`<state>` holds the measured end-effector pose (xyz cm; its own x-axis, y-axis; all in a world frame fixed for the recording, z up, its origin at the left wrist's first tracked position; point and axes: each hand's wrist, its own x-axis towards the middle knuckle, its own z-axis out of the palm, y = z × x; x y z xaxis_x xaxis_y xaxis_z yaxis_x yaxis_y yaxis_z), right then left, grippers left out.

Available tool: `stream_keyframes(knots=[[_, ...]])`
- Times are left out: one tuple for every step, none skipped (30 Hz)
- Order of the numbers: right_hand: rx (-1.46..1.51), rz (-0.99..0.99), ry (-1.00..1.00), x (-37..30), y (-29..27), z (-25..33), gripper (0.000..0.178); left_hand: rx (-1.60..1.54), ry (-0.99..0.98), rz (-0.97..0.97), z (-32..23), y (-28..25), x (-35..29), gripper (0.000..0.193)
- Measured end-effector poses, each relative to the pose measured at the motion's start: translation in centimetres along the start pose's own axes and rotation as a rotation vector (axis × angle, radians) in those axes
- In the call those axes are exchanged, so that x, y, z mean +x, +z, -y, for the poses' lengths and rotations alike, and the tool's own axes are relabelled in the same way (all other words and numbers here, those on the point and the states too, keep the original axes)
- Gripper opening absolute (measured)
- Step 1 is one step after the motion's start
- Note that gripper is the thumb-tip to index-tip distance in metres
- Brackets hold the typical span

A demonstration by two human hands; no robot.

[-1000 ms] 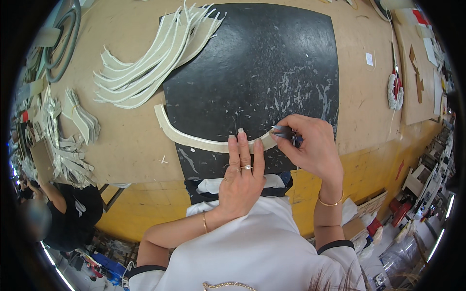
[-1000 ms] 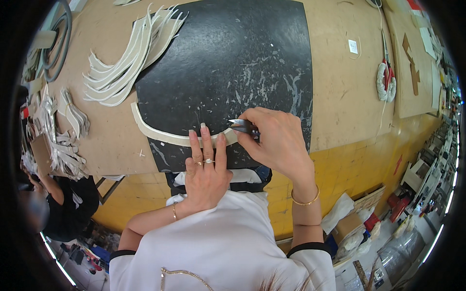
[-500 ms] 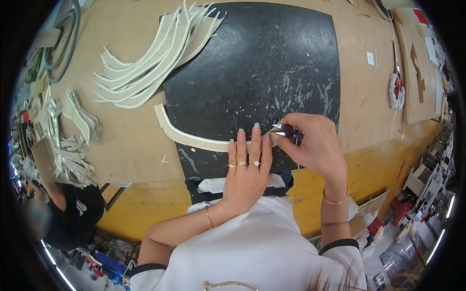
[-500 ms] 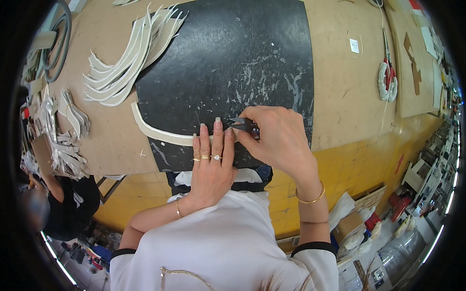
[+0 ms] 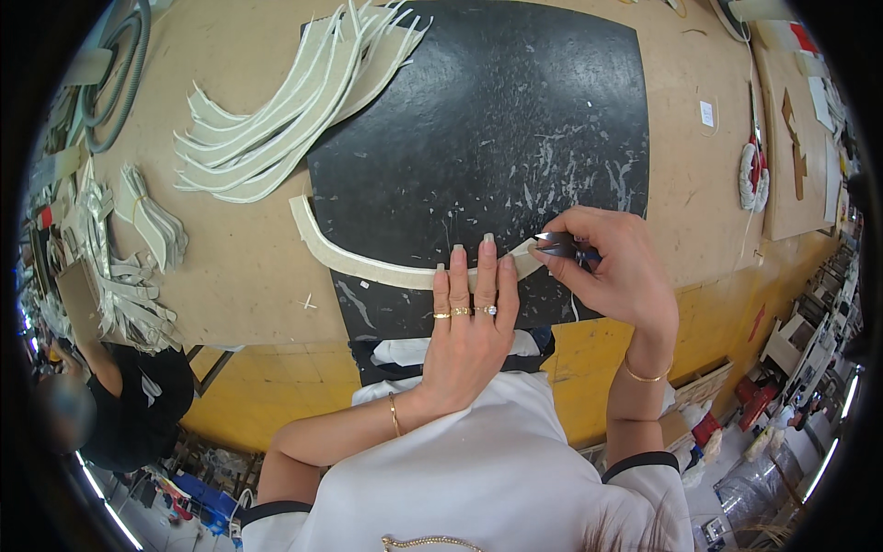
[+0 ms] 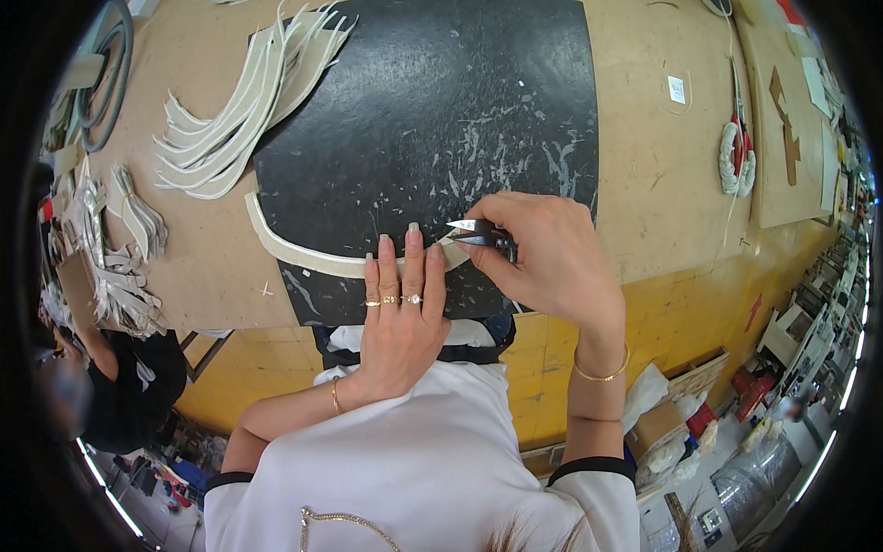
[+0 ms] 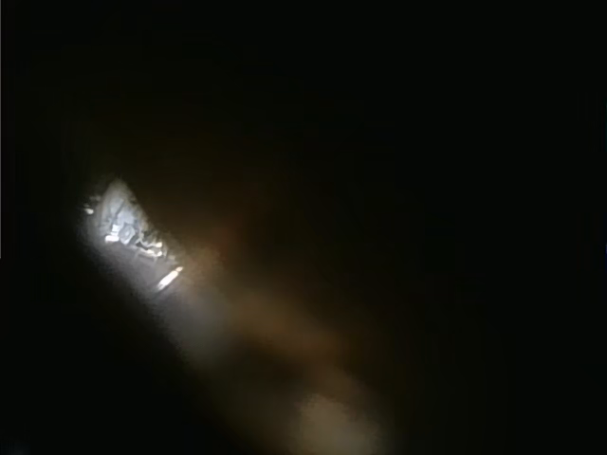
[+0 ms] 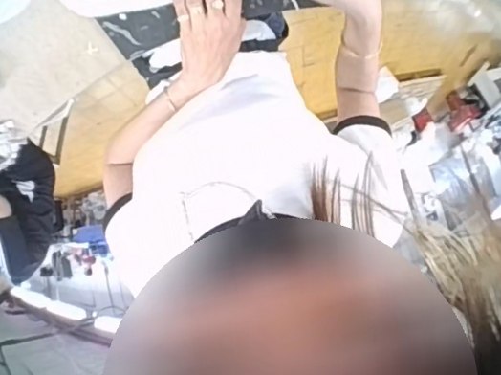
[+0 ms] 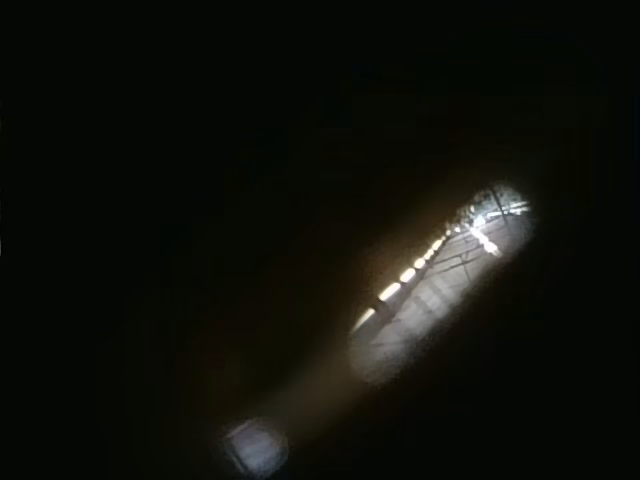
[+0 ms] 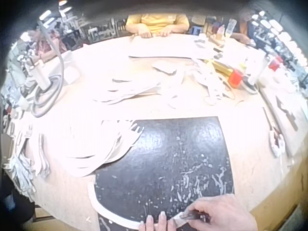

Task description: The person trims curved white fabric pieces on a black cutting mat using a small blade. They repeatedly pick up pieces, align them, and trim edges, placing finished pieces aside on the table.

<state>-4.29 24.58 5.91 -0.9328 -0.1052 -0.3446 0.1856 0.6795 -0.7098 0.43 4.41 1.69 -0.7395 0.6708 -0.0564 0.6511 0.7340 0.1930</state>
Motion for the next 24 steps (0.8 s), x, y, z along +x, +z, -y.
stream_keyframes(knots=[[-0.041, -0.017, -0.004, 0.1, 0.1, -0.1, 0.016, 0.010, 0.001, 0.001, 0.0, 0.0, 0.0, 0.053], [-0.079, -0.032, 0.000, 0.2, 0.2, -0.2, 0.015, 0.030, 0.002, 0.004, -0.1, -0.1, 0.0, 0.052], [-0.115, -0.052, -0.002, 0.2, 0.3, -0.2, 0.014, 0.025, 0.000, 0.003, -0.1, -0.1, 0.0, 0.052], [-0.122, -0.043, 0.011, 0.3, 0.4, -0.3, 0.014, 0.030, -0.003, 0.001, -0.2, -0.1, 0.1, 0.052], [-0.126, -0.039, 0.016, 0.2, 0.4, -0.3, 0.014, 0.053, -0.005, 0.015, -0.2, -0.2, 0.1, 0.051], [-0.130, -0.038, 0.020, 0.2, 0.5, -0.3, 0.014, 0.041, -0.009, -0.002, -0.3, -0.2, 0.2, 0.050], [-0.134, -0.049, 0.005, 0.2, 0.5, -0.3, 0.015, 0.047, -0.009, -0.005, -0.2, -0.3, 0.3, 0.048], [-0.139, -0.064, -0.014, 0.2, 0.6, -0.2, 0.015, 0.060, -0.014, -0.009, -0.2, -0.4, 0.4, 0.047], [-0.147, -0.068, -0.026, 0.2, 0.6, -0.2, 0.015, 0.067, -0.013, -0.038, -0.2, -0.4, 0.5, 0.044], [-0.143, -0.069, -0.025, 0.2, 0.5, -0.1, 0.015, 0.076, -0.016, -0.063, -0.2, -0.4, 0.6, 0.042], [-0.140, -0.057, -0.014, 0.2, 0.5, -0.1, 0.016, 0.083, -0.020, -0.088, -0.3, -0.4, 0.8, 0.040], [-0.139, -0.042, 0.009, 0.3, 0.5, -0.1, 0.016, 0.100, -0.022, -0.114, -0.3, -0.3, 1.0, 0.039], [-0.147, -0.064, -0.022, 0.3, 0.5, -0.1, 0.016, 0.115, -0.026, -0.133, -0.5, -0.3, 1.1, 0.037], [-0.156, -0.082, -0.040, 0.3, 0.6, -0.1, 0.016, 0.129, -0.031, -0.147, -0.6, -0.3, 1.1, 0.036], [-0.162, -0.093, -0.049, 0.3, 0.6, -0.1, 0.016, 0.150, -0.035, -0.149, -0.8, -0.3, 1.1, 0.036], [-0.174, -0.083, -0.031, 0.3, 0.6, -0.2, 0.017, 0.169, -0.038, -0.152, -0.9, -0.2, 1.2, 0.036], [-0.184, -0.070, -0.007, 0.2, 0.5, -0.3, 0.017, 0.188, -0.039, -0.155, -0.9, -0.2, 1.3, 0.036], [-0.196, -0.058, 0.017, 0.2, 0.5, -0.4, 0.018, 0.168, -0.045, -0.168, -0.9, -0.2, 1.3, 0.036], [-0.166, -0.057, 0.034, 0.2, 0.4, -0.5, 0.018, 0.135, -0.030, -0.152, -0.9, -0.2, 1.3, 0.037], [-0.137, -0.056, 0.048, 0.2, 0.3, -0.6, 0.019, 0.113, -0.016, -0.132, -0.8, -0.3, 1.3, 0.037], [-0.104, -0.071, 0.038, 0.3, 0.2, -0.7, 0.019, 0.081, -0.011, -0.104, -0.6, -0.3, 1.4, 0.037], [-0.093, -0.075, 0.046, 0.4, 0.2, -0.8, 0.019, 0.032, -0.010, -0.106, -0.6, -0.3, 1.4, 0.038], [-0.076, -0.092, 0.036, 0.5, 0.3, -0.8, 0.019, 0.027, -0.013, -0.107, -0.5, -0.3, 1.5, 0.039], [-0.053, -0.096, 0.048, 0.5, 0.3, -0.9, 0.019, 0.021, -0.014, -0.095, -0.5, -0.4, 1.5, 0.039]])
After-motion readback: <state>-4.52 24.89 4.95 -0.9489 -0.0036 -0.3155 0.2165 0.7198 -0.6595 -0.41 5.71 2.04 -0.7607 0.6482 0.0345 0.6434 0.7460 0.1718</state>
